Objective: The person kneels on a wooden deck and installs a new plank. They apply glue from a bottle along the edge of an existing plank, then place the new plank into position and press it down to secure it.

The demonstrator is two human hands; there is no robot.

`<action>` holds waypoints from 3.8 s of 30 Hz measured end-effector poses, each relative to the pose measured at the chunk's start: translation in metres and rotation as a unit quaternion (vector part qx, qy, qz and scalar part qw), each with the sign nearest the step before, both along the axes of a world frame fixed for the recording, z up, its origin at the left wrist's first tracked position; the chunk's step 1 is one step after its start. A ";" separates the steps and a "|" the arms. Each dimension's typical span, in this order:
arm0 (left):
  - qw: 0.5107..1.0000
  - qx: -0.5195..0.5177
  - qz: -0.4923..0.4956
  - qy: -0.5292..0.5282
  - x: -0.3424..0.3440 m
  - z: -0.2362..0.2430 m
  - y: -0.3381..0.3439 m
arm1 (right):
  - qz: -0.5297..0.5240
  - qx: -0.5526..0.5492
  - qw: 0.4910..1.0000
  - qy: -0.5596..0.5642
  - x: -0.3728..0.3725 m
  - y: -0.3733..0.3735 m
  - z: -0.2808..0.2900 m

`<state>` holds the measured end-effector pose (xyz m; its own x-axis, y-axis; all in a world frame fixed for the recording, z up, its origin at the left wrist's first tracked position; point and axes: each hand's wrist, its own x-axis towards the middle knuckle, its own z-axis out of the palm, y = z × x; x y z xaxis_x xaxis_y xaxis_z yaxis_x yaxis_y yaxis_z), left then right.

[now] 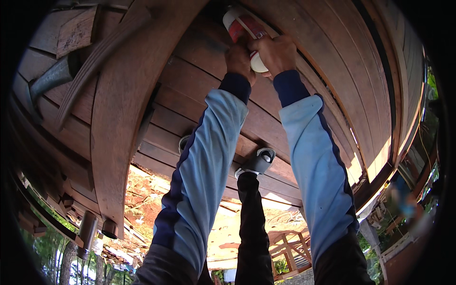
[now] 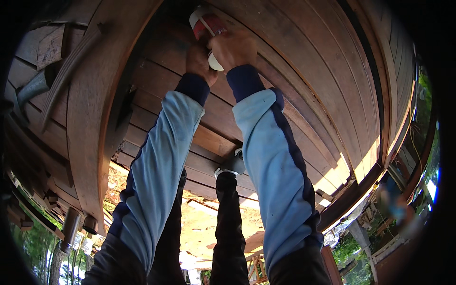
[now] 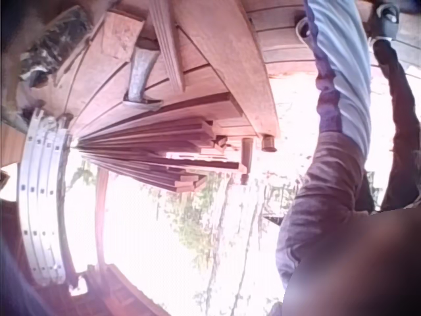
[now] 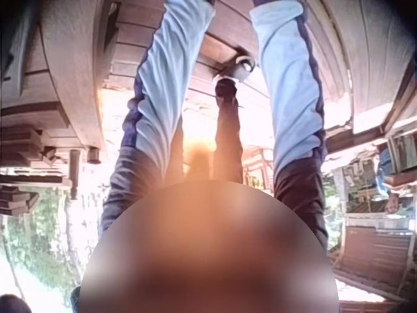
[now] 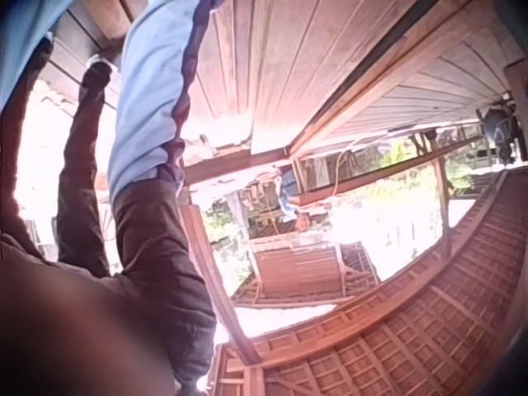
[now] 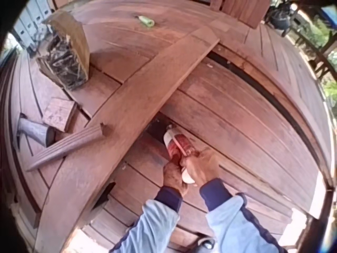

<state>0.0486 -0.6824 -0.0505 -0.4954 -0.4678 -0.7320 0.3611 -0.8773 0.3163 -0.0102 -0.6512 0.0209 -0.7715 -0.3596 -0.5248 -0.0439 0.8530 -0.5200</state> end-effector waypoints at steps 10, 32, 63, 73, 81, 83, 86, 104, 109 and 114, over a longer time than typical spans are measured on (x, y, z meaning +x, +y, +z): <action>0.995 -0.037 -0.094 -0.008 -0.007 -0.001 -0.022 | -0.075 -0.054 0.995 -0.043 -0.005 -0.011 0.004; 0.997 -0.030 -0.055 -0.046 -0.003 0.009 -0.005 | -0.078 -0.043 0.995 -0.047 -0.001 0.003 0.004; 0.917 -0.281 -0.260 -0.113 0.043 -0.020 0.027 | -0.332 -0.332 0.820 -0.328 0.038 0.094 -0.075; 0.890 -0.287 -0.332 -0.123 0.057 -0.025 0.067 | -0.379 -0.368 0.772 -0.353 0.056 0.143 -0.090; 0.860 -0.339 -0.349 -0.151 0.042 -0.020 0.147 | -0.393 -0.445 0.728 -0.342 0.057 0.220 -0.094; 0.839 -0.352 -0.378 -0.171 0.039 -0.014 0.172 | -0.405 -0.439 0.729 -0.335 0.058 0.249 -0.088; 0.804 -0.379 -0.418 -0.186 0.031 -0.012 0.216 | -0.426 -0.422 0.727 -0.334 0.056 0.297 -0.081; 0.885 -0.141 -0.441 -0.055 -0.035 -0.004 0.410 | -0.431 -0.222 0.855 -0.184 -0.003 0.472 -0.016; 0.931 0.005 -0.365 0.020 -0.046 0.003 0.413 | -0.350 -0.143 0.915 -0.143 -0.023 0.461 0.004; 0.949 0.047 -0.312 0.029 -0.051 0.008 0.420 | -0.269 -0.072 0.956 -0.088 -0.036 0.457 0.012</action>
